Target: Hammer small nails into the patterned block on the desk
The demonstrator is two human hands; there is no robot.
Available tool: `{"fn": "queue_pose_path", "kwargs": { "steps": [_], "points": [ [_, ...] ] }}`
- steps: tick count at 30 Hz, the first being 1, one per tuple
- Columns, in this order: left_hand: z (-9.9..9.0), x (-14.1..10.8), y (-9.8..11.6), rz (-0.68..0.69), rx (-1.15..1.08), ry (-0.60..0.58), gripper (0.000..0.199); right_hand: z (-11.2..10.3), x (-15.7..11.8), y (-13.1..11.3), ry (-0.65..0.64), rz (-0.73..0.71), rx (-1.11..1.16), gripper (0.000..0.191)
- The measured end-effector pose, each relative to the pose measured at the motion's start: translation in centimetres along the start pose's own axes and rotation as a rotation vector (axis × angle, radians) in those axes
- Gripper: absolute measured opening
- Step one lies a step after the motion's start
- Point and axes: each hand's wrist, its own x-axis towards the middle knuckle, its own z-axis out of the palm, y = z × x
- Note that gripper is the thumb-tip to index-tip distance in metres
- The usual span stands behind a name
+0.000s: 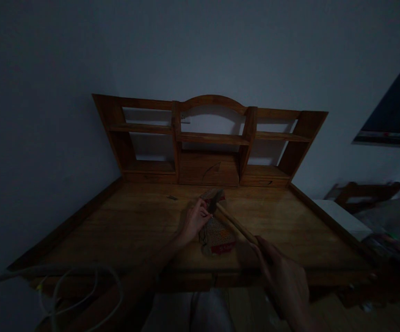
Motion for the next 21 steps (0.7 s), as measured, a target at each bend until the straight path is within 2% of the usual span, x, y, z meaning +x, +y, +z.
{"fn": "queue_pose_path", "kwargs": {
  "steps": [5,14,21],
  "points": [
    [0.03,0.05,-0.27,0.0,0.027,-0.002,0.03,-0.22,0.13,-0.19,-0.006,0.017,0.002,0.036],
    [0.35,-0.52,-0.18,-0.017,-0.048,0.042,0.034,-0.46,-0.19,-0.13,0.074,0.101,0.094,0.04],
    [0.2,-0.3,0.24,-0.008,0.048,0.072,0.04,0.03,-0.09,-0.37,-0.037,0.045,0.082,0.038]
  ]
}}
